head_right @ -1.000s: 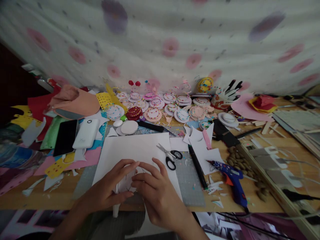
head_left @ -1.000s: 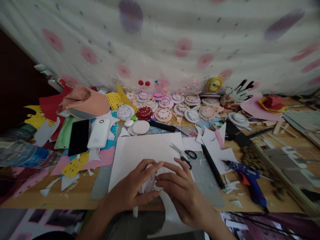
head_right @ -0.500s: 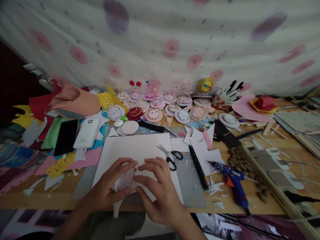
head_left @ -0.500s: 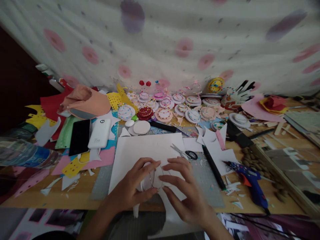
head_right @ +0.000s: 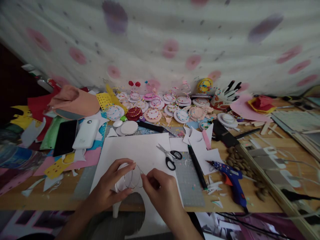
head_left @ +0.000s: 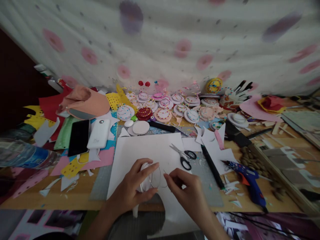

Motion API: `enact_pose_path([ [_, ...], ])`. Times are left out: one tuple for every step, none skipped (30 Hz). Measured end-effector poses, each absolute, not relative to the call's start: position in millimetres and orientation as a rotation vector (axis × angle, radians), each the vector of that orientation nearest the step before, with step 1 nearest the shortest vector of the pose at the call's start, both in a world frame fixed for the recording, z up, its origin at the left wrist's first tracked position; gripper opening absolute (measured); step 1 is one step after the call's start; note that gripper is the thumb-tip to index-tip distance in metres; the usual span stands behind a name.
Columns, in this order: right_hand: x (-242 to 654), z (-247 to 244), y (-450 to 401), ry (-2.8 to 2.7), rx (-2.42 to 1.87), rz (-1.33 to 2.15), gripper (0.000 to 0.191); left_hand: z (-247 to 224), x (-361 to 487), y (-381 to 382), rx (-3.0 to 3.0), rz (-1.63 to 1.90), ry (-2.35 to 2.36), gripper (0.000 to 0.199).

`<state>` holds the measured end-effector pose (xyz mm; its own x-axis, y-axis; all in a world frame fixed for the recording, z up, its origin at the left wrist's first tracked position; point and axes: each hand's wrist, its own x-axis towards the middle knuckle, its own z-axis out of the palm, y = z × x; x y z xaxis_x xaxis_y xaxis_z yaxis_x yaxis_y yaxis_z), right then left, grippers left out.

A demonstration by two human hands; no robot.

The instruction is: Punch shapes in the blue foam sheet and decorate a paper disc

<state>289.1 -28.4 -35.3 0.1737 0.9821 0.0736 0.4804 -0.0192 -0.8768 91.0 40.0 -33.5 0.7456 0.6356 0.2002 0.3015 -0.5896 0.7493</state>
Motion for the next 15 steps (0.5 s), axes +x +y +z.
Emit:
enact_pose_path([
  [288.8, -35.5, -28.1, -1.43, -1.622, 0.746, 0.032, -34.1, 91.0, 39.2, 2.222, 0.601, 0.699, 0.061],
  [288.4, -35.6, -27.5, -1.434, -1.622, 0.728, 0.033, -35.0, 91.1, 38.5, 2.226, 0.613, 0.693, 0.061],
  [288.0, -35.5, -26.7, -1.436, -1.622, 0.71, 0.034, -36.1, 91.0, 37.9, 2.23, 0.628, 0.683, 0.06],
  [287.5, -35.3, -25.8, -1.433, -1.623, 0.698, 0.034, -37.3, 91.1, 37.4, 2.236, 0.645, 0.669, 0.061],
  [286.8, -35.1, -24.7, -1.421, -1.627, 0.694, 0.035, -38.6, 91.1, 37.0, 2.244, 0.662, 0.655, 0.061],
  [286.1, -34.8, -23.6, -1.401, -1.631, 0.697, 0.036, -39.7, 91.3, 36.7, 2.253, 0.677, 0.643, 0.061],
  [285.3, -34.6, -22.5, -1.376, -1.637, 0.709, 0.038, -40.5, 91.6, 36.4, 2.262, 0.685, 0.635, 0.061],
  [284.5, -34.3, -21.4, -1.349, -1.641, 0.729, 0.039, -40.9, 91.9, 36.3, 2.271, 0.69, 0.63, 0.061],
  [283.8, -34.1, -20.4, -1.322, -1.644, 0.752, 0.04, -41.1, 92.3, 36.2, 2.278, 0.692, 0.628, 0.061],
  [283.1, -33.9, -19.5, -1.298, -1.645, 0.775, 0.041, -40.9, 92.8, 36.1, 2.281, 0.689, 0.627, 0.061],
  [282.5, -33.7, -18.7, -1.282, -1.646, 0.794, 0.041, -40.5, 93.2, 36.1, 2.282, 0.681, 0.628, 0.062],
  [282.1, -33.6, -18.0, -1.271, -1.647, 0.806, 0.041, -40.0, 93.6, 36.1, 2.28, 0.668, 0.632, 0.063],
  [281.8, -33.6, -17.3, -1.263, -1.648, 0.813, 0.041, -39.6, 94.0, 36.0, 2.276, 0.648, 0.635, 0.064],
  [281.6, -33.8, -16.7, -1.258, -1.648, 0.814, 0.041, -39.4, 94.3, 36.0, 2.271, 0.624, 0.636, 0.065],
  [281.5, -34.2, -16.2, -1.256, -1.649, 0.813, 0.041, -39.4, 94.6, 36.0, 2.266, 0.6, 0.634, 0.065],
])
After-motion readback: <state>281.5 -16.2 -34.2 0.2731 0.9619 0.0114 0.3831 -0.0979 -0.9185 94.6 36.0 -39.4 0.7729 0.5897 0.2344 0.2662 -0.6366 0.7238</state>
